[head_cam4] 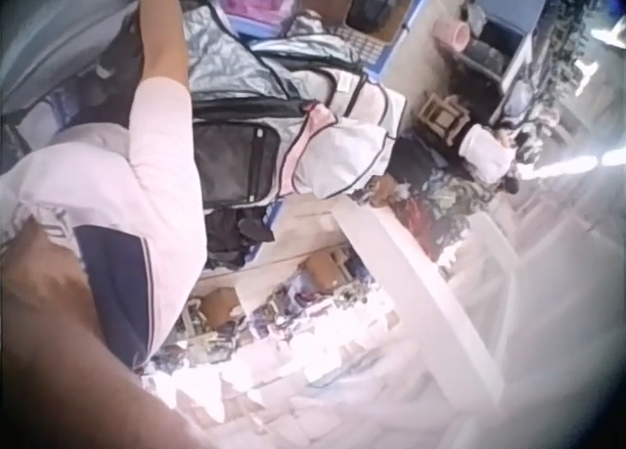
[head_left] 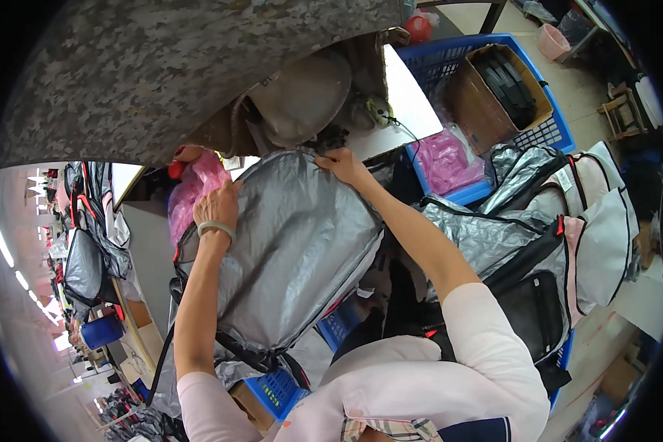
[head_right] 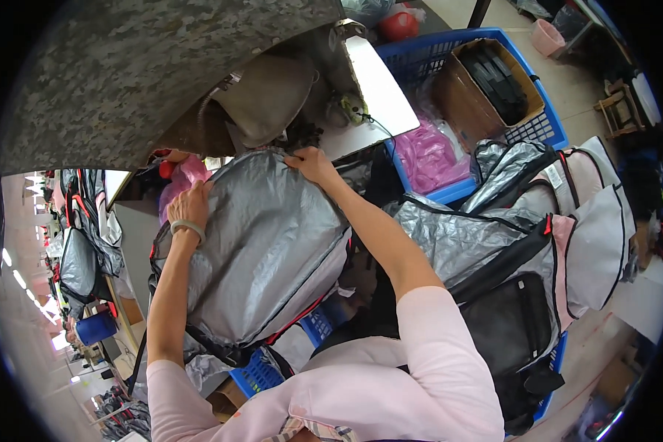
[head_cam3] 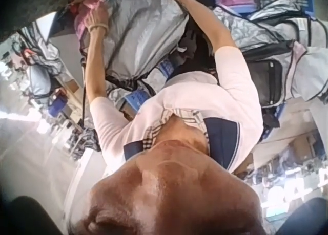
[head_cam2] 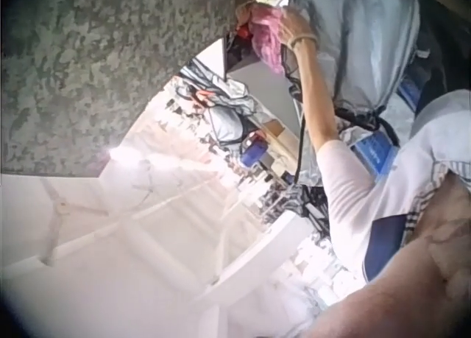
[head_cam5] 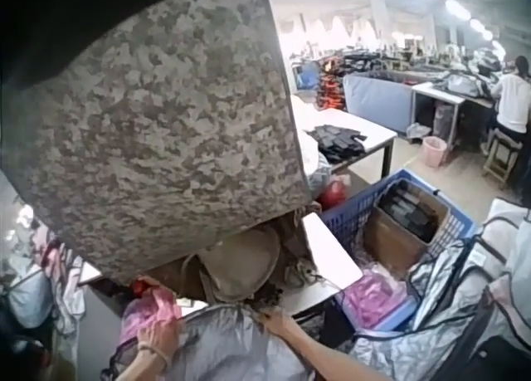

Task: Inspecting and organizing manufactured storage bags in a workshop environment.

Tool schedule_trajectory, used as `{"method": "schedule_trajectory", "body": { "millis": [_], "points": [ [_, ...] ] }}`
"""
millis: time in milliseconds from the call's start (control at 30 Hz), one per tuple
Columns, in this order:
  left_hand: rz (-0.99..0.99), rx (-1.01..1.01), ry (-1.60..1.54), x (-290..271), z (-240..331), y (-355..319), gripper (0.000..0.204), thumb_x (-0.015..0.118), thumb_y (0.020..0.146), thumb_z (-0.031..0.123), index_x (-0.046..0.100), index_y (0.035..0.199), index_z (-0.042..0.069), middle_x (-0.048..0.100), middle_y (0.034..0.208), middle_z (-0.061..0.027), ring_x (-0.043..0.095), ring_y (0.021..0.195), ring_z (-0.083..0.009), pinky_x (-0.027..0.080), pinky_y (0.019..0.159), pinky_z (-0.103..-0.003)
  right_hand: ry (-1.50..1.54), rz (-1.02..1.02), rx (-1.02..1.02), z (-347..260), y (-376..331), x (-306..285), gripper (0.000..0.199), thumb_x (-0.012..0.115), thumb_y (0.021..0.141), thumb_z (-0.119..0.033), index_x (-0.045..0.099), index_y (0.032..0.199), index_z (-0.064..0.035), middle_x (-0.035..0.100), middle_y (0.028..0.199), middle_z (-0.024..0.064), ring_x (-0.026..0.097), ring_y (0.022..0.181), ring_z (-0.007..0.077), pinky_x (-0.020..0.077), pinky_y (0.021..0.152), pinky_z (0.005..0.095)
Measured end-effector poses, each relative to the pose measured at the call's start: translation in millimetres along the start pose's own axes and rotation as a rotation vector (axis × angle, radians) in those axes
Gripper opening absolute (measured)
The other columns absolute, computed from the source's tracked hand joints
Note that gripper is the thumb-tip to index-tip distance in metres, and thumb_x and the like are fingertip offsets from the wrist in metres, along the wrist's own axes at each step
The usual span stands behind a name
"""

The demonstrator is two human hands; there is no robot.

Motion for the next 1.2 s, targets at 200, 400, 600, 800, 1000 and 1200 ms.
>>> {"method": "schedule_trajectory", "body": {
  "millis": [200, 400, 600, 800, 1000, 1200],
  "points": [
    [-0.022, 0.003, 0.036, 2, 7, 14, 0.033, 0.039, 0.089, 0.039, 0.055, 0.09, 0.011, 0.063, 0.074, -0.0143, 0.062, 0.07, -0.034, 0.047, 0.058, -0.044, 0.061, 0.029, -0.105, 6, 13, -2, 0.03, 0.059, 0.081, -0.031, 0.062, 0.079, -0.0009, 0.052, 0.061, 0.0194, 0.047, 0.054, 0.0211, 0.0394, 0.057, 0.0347],
    [0.081, 0.056, 0.067, -8, 20, 19, 0.031, 0.04, 0.089, 0.038, 0.056, 0.087, 0.012, 0.063, 0.076, -0.0114, 0.061, 0.07, -0.0335, 0.046, 0.058, -0.045, 0.083, 0.02, -0.12, 14, 16, -4, 0.03, 0.058, 0.08, -0.032, 0.062, 0.079, -0.0021, 0.054, 0.068, 0.0206, 0.051, 0.063, 0.0306, 0.04, 0.059, 0.0376],
    [0.116, 0.066, 0.073, -6, 21, 16, 0.032, 0.04, 0.089, 0.038, 0.054, 0.08, 0.01, 0.062, 0.071, -0.0105, 0.061, 0.067, -0.0317, 0.046, 0.056, -0.043, 0.114, 0.122, -0.211, 10, 9, -9, 0.03, 0.058, 0.081, -0.029, 0.058, 0.073, 0.0004, 0.05, 0.061, 0.0202, 0.048, 0.055, 0.031, 0.0375, 0.054, 0.0372],
    [0.132, 0.072, 0.093, -7, 26, 15, 0.031, 0.041, 0.089, 0.038, 0.054, 0.081, 0.01, 0.062, 0.071, -0.0107, 0.061, 0.066, -0.0313, 0.046, 0.055, -0.043, 0.025, 0.116, -0.151, 16, 7, -9, 0.029, 0.059, 0.078, -0.035, 0.065, 0.081, -0.0074, 0.059, 0.073, 0.0194, 0.056, 0.073, 0.0381, 0.0436, 0.064, 0.0424],
    [0.133, 0.099, 0.096, -8, 36, 18, 0.032, 0.042, 0.089, 0.038, 0.056, 0.082, 0.01, 0.062, 0.069, -0.0119, 0.061, 0.065, -0.0323, 0.047, 0.056, -0.043, 0.041, 0.148, -0.177, 26, 6, -16, 0.032, 0.058, 0.078, -0.036, 0.062, 0.076, -0.005, 0.058, 0.071, 0.0199, 0.055, 0.072, 0.0385, 0.0427, 0.062, 0.0432],
    [0.119, 0.117, 0.118, -12, 52, 24, 0.033, 0.042, 0.089, 0.038, 0.057, 0.082, 0.01, 0.062, 0.07, -0.0137, 0.061, 0.065, -0.0334, 0.047, 0.056, -0.044, 0.061, 0.117, -0.112, 36, 1, -27, 0.033, 0.058, 0.078, -0.036, 0.061, 0.075, -0.004, 0.057, 0.071, 0.02, 0.055, 0.072, 0.038, 0.042, 0.061, 0.0429]
  ]
}}
Point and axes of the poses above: each hand's wrist, its own y-axis towards the middle knuckle, its own x-axis out of the palm, z = x × y, the point moved 8 cm from there along y, towards the middle knuckle
